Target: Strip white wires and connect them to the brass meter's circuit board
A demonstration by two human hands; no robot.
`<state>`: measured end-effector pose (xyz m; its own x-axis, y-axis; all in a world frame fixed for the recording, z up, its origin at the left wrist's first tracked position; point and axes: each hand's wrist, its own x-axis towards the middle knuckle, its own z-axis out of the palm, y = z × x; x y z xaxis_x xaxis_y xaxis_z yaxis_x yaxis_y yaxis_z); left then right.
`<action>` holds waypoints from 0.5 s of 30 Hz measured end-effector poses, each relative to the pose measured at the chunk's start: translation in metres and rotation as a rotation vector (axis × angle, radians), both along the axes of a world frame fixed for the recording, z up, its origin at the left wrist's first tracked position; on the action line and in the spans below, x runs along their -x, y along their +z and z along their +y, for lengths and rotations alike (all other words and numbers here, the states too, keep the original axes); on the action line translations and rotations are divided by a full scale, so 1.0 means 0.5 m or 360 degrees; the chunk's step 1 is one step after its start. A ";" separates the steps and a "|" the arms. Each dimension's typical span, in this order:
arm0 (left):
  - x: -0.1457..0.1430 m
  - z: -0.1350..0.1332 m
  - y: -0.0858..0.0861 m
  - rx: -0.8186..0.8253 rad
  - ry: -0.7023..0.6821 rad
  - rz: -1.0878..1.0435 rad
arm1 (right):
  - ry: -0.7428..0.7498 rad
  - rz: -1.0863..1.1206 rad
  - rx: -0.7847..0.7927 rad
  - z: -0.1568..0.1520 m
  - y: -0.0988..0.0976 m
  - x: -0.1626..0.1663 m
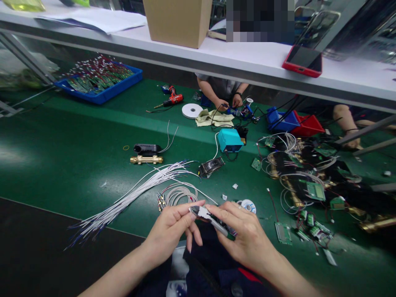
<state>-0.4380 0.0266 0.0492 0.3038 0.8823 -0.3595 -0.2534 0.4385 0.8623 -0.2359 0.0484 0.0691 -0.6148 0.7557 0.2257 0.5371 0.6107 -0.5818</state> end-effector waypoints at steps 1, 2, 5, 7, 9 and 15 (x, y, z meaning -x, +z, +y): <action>0.001 0.000 -0.001 -0.0014 -0.0011 0.0017 | 0.0002 0.0036 0.0040 0.000 -0.001 0.000; 0.001 0.000 -0.002 -0.0039 -0.0021 0.0050 | -0.0008 0.0083 0.0093 -0.001 -0.002 0.000; 0.003 -0.003 -0.009 -0.0173 -0.0001 0.0239 | -0.0121 0.0220 0.0273 0.001 -0.004 -0.002; 0.005 -0.007 -0.016 -0.0300 0.0024 0.0428 | -0.0213 0.0257 0.0335 0.003 -0.005 -0.006; 0.007 -0.010 -0.022 -0.0443 0.0034 0.0603 | -0.0249 0.0267 0.0329 0.005 -0.007 -0.011; 0.016 -0.012 -0.021 -0.0916 0.0100 0.0969 | -0.0188 0.0202 0.0204 0.000 -0.022 -0.022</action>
